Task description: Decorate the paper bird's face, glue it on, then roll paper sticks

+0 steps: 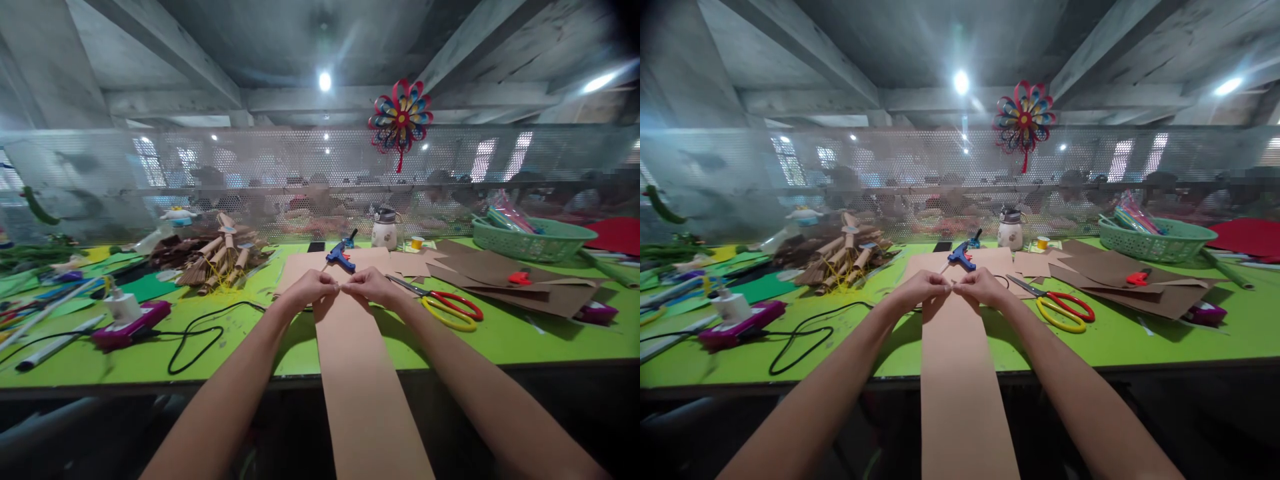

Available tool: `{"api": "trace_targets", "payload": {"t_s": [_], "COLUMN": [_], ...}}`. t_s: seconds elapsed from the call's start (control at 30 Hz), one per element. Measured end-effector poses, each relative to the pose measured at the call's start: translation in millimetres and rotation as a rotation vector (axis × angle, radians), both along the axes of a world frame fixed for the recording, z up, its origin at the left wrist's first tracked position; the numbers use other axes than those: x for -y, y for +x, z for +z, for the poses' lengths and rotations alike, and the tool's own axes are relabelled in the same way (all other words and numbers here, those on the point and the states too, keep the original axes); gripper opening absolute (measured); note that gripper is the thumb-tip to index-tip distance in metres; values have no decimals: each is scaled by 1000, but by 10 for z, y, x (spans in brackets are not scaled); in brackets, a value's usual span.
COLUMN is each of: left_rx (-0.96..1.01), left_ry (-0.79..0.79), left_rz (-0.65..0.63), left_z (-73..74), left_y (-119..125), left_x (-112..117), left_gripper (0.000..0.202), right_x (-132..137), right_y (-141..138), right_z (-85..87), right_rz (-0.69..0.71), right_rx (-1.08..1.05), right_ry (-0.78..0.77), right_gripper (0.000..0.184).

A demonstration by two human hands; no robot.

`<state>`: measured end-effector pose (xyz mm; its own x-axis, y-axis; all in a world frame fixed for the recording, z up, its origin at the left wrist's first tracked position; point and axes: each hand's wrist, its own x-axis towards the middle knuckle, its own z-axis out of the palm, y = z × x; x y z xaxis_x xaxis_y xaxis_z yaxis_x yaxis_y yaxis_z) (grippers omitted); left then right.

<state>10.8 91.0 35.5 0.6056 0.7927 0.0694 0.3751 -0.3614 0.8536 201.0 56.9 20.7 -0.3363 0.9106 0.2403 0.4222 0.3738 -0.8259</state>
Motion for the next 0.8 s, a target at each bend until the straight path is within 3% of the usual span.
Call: {"api": "trace_targets", "payload": {"t_s": [0.3, 0.6, 0.8], "left_rx": [17, 38, 118], "left_ry": [-19, -57, -197], "left_rz": [-12, -45, -79], "left_z": [-16, -8, 16], "left_y": [5, -6, -80], "left_x": [13, 39, 6], "left_gripper": [29, 30, 34], "right_x": [-22, -83, -69], "right_y": [68, 36, 118], "right_z": [41, -33, 7], "right_rz": [109, 72, 42], "right_rx": [19, -110, -179], "right_ry": [29, -26, -67], "right_gripper": [46, 34, 30]}}
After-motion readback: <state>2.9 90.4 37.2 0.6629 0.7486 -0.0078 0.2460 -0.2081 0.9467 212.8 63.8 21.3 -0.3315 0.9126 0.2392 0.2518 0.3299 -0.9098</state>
